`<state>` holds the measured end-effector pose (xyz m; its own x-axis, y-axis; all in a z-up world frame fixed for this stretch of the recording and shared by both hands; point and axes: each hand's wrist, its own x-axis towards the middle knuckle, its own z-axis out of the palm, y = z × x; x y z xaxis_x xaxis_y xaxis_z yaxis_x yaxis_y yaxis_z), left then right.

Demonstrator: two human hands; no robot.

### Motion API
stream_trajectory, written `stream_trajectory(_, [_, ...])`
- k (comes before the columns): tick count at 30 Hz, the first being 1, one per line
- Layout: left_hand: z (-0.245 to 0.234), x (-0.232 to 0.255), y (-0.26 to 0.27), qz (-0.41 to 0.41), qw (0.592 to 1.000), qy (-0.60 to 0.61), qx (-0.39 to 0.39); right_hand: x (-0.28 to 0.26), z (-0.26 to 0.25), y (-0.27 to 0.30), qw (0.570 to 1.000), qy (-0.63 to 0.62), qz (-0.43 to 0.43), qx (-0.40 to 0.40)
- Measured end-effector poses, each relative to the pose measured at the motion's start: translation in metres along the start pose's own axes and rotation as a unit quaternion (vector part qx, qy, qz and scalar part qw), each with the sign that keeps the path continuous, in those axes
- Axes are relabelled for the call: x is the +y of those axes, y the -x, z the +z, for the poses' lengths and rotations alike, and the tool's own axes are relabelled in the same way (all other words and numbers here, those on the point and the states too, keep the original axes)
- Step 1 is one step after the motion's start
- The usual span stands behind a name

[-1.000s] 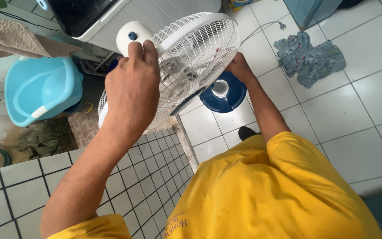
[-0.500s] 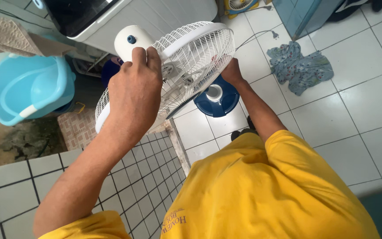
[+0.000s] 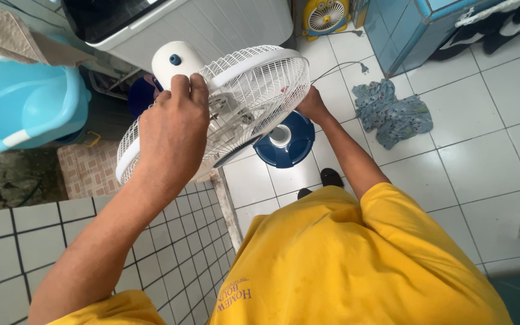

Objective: The person assembles a standing fan by attaching the front and rear wire cages to the fan head. They align the cages, press them into place, and adjust the fan head angle to secure the components.

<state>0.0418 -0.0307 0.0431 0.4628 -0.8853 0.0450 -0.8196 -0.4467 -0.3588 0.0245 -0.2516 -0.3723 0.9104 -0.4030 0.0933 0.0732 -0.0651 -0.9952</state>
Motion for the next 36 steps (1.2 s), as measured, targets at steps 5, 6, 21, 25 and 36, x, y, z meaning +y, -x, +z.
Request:
stream_trajectory(5, [0.000,0.004,0.000,-0.010,0.999,-0.004,-0.030,0.005,0.004,-0.004,0.997,-0.049,0.061,-0.001])
stream_trajectory(6, [0.000,0.005,0.001,-0.015,0.999,-0.006,-0.043,0.006,0.004,-0.005,0.997,-0.063,0.037,-0.003])
stream_trajectory(21, [0.009,0.012,0.004,0.009,1.000,0.026,0.014,0.038,0.004,-0.014,0.994,0.064,-0.093,0.013])
stream_trajectory(25, [0.013,0.012,0.009,0.053,0.993,-0.041,0.093,0.044,-0.006,-0.013,1.000,-0.006,-0.011,-0.003])
stream_trajectory(36, [0.020,0.004,0.007,0.063,0.995,-0.070,0.041,0.009,-0.009,-0.014,0.989,-0.110,0.088,-0.052])
